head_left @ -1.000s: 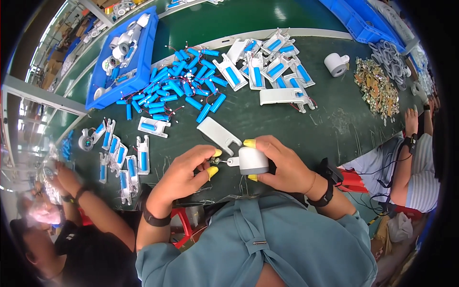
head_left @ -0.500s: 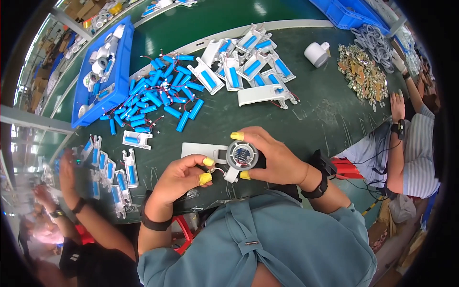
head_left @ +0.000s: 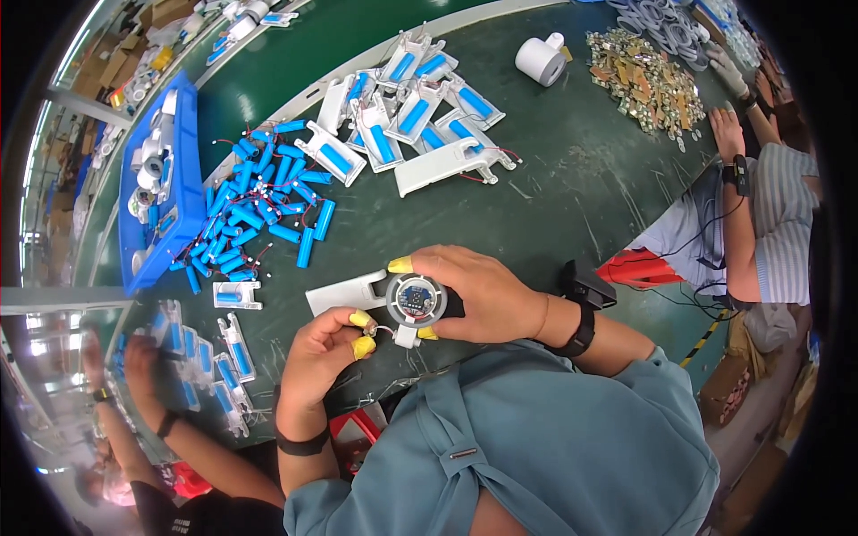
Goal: Assembling small electronic parts into plastic housings on a factory production line.
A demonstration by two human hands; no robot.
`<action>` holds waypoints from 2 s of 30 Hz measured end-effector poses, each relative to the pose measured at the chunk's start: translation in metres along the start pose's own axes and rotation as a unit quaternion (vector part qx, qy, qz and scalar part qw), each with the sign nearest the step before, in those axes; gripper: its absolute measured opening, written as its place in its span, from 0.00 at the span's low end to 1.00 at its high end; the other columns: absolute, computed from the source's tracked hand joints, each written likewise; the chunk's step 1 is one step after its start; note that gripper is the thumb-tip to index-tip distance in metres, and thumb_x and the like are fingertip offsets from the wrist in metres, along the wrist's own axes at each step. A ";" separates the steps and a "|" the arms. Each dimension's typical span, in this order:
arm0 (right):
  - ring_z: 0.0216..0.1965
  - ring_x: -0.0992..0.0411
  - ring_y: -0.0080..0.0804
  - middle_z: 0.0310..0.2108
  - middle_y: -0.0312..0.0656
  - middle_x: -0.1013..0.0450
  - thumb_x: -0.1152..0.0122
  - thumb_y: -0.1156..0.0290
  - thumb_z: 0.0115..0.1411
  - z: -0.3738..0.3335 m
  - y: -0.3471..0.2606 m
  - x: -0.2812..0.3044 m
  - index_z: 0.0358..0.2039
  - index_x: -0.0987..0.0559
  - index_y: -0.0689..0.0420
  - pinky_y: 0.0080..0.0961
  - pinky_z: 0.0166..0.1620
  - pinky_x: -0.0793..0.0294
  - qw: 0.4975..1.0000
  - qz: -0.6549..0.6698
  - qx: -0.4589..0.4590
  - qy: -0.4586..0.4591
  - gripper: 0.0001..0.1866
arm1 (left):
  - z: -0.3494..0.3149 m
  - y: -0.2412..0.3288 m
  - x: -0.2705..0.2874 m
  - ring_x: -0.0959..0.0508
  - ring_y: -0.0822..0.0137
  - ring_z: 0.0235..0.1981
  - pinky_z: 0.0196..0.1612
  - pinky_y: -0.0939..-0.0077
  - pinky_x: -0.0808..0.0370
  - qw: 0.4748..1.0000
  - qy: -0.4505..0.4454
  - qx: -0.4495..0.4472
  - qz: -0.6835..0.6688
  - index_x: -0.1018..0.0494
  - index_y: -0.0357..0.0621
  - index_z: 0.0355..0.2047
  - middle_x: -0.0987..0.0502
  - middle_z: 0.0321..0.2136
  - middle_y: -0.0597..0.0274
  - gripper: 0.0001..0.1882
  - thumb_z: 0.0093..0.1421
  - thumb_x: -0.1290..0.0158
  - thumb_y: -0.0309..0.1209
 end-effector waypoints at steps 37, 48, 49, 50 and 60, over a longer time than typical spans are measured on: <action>0.52 0.32 0.48 0.51 0.46 0.32 0.29 0.71 0.44 -0.002 0.003 0.000 0.58 0.32 0.54 0.37 0.54 0.31 1.000 -0.004 0.007 0.006 0.38 | -0.001 0.000 0.006 0.22 0.72 0.39 0.45 0.78 0.25 1.000 -0.011 -0.014 -0.002 0.26 0.34 0.45 0.21 0.39 0.60 0.16 0.55 0.44 0.14; 0.51 0.30 0.47 0.49 0.47 0.30 0.28 0.74 0.42 -0.001 0.000 0.002 0.56 0.31 0.57 0.35 0.51 0.29 1.000 -0.021 0.008 0.013 0.37 | 0.000 0.000 0.004 0.23 0.74 0.39 0.45 0.79 0.26 0.999 -0.031 -0.013 0.030 0.26 0.35 0.43 0.21 0.39 0.61 0.15 0.55 0.45 0.13; 0.50 0.30 0.47 0.49 0.47 0.30 0.28 0.74 0.42 -0.001 0.000 0.002 0.56 0.31 0.57 0.35 0.51 0.29 1.000 -0.022 0.010 0.014 0.37 | 0.000 0.000 0.003 0.23 0.74 0.39 0.45 0.80 0.26 0.999 -0.034 -0.014 0.034 0.25 0.35 0.43 0.21 0.39 0.61 0.14 0.55 0.45 0.13; 0.50 0.30 0.47 0.49 0.47 0.30 0.29 0.75 0.41 -0.001 0.000 0.002 0.56 0.31 0.57 0.35 0.51 0.29 1.000 -0.023 0.012 0.015 0.37 | 0.000 0.000 0.003 0.23 0.74 0.39 0.45 0.80 0.26 0.998 -0.038 -0.015 0.038 0.25 0.35 0.43 0.21 0.38 0.62 0.14 0.55 0.45 0.13; 0.51 0.31 0.47 0.50 0.47 0.31 0.30 0.74 0.42 -0.002 0.001 0.001 0.55 0.31 0.57 0.35 0.52 0.30 1.000 -0.022 0.012 0.013 0.37 | -0.001 0.001 0.002 0.23 0.73 0.40 0.46 0.79 0.26 0.999 -0.034 -0.023 0.035 0.25 0.35 0.43 0.21 0.39 0.61 0.15 0.55 0.46 0.12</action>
Point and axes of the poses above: each hand's wrist, its own z-axis towards the middle knuckle, its own x-axis out of the back of the hand, y = z × x, the point moved 10 cm from there along z, towards the middle knuckle
